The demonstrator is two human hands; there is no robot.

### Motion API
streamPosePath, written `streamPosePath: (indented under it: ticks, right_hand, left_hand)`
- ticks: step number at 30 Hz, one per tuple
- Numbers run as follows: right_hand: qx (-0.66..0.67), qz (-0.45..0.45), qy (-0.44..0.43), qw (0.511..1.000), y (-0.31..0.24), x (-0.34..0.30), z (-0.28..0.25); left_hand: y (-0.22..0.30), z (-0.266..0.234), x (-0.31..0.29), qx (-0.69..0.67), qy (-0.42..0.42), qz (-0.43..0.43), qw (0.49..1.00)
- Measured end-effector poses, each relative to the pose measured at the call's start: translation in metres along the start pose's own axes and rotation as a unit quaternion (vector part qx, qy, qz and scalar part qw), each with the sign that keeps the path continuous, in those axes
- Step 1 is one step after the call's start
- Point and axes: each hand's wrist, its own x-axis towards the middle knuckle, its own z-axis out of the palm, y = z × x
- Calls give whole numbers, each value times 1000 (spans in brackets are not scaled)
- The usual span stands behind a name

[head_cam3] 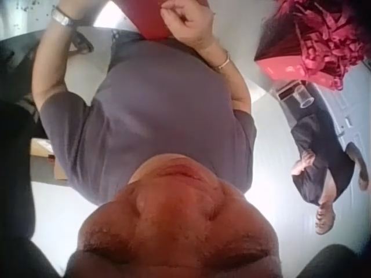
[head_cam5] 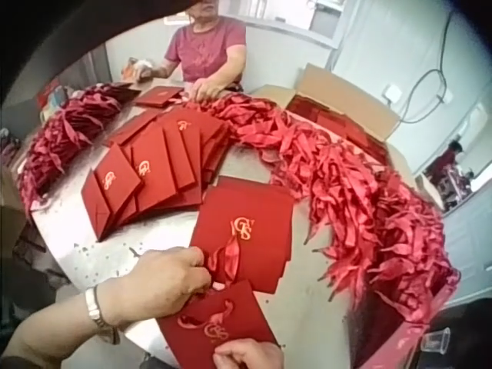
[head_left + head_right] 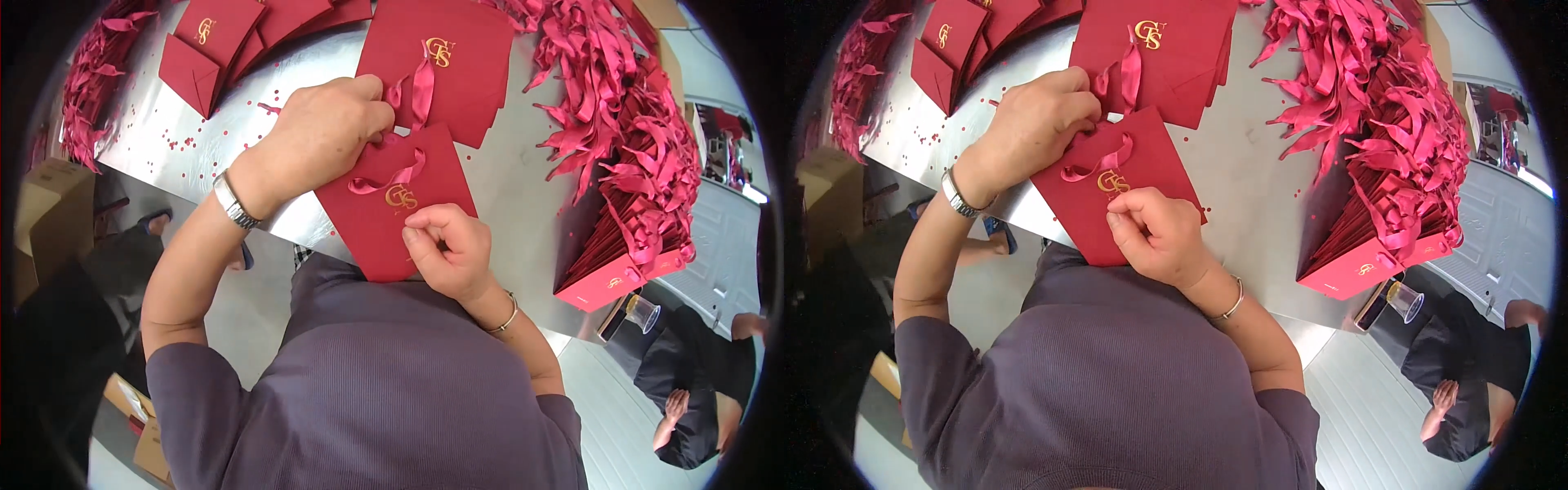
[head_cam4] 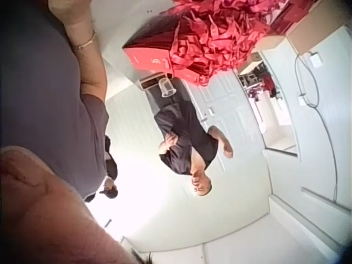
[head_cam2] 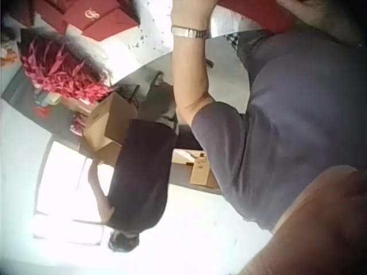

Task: The person assembles small paper gift bags by threading ribbon handles through slits in the folded bags by hand, then gathers and arranges the finished bags and paper envelopes on the table.

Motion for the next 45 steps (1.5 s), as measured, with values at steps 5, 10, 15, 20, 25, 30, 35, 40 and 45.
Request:
streamPosePath:
  ticks: [5, 10, 15, 20, 25, 30, 35, 40, 45]
  right_hand:
    - [-34, -26, -16, 999, 0, 3, 0]
    - [-15, -13, -24, 1000, 1, 1, 6]
    - [-18, -28, -6, 999, 0, 3, 7]
    - [-43, -19, 27, 999, -4, 3, 3]
    - [-84, -121, 45, 988, 7, -3, 10]
    - [-151, -247, 150, 945, -16, -16, -10]
    - [-393, -113, 429, 806, -59, -58, -85]
    - [-294, 64, 493, 816, -56, -134, -132]
    - [-507, 130, 507, 685, 1, -187, -199]
  left_hand:
    - [-13, 0, 17, 79, 118, -48, 989]
    - [-14, 11, 13, 59, 133, -103, 984]
    - [-10, -20, -20, -36, 262, -141, 954]
    - [53, -12, -75, -69, 76, -244, 964]
    - [59, 19, -94, -211, 209, -314, 902]
    - [86, 6, -84, -487, 297, -239, 786]
    - [130, -2, -29, -588, 220, -73, 775]
    - [214, 30, 31, -591, 116, 50, 796]
    - [255, 134, 71, -525, -20, 29, 850]
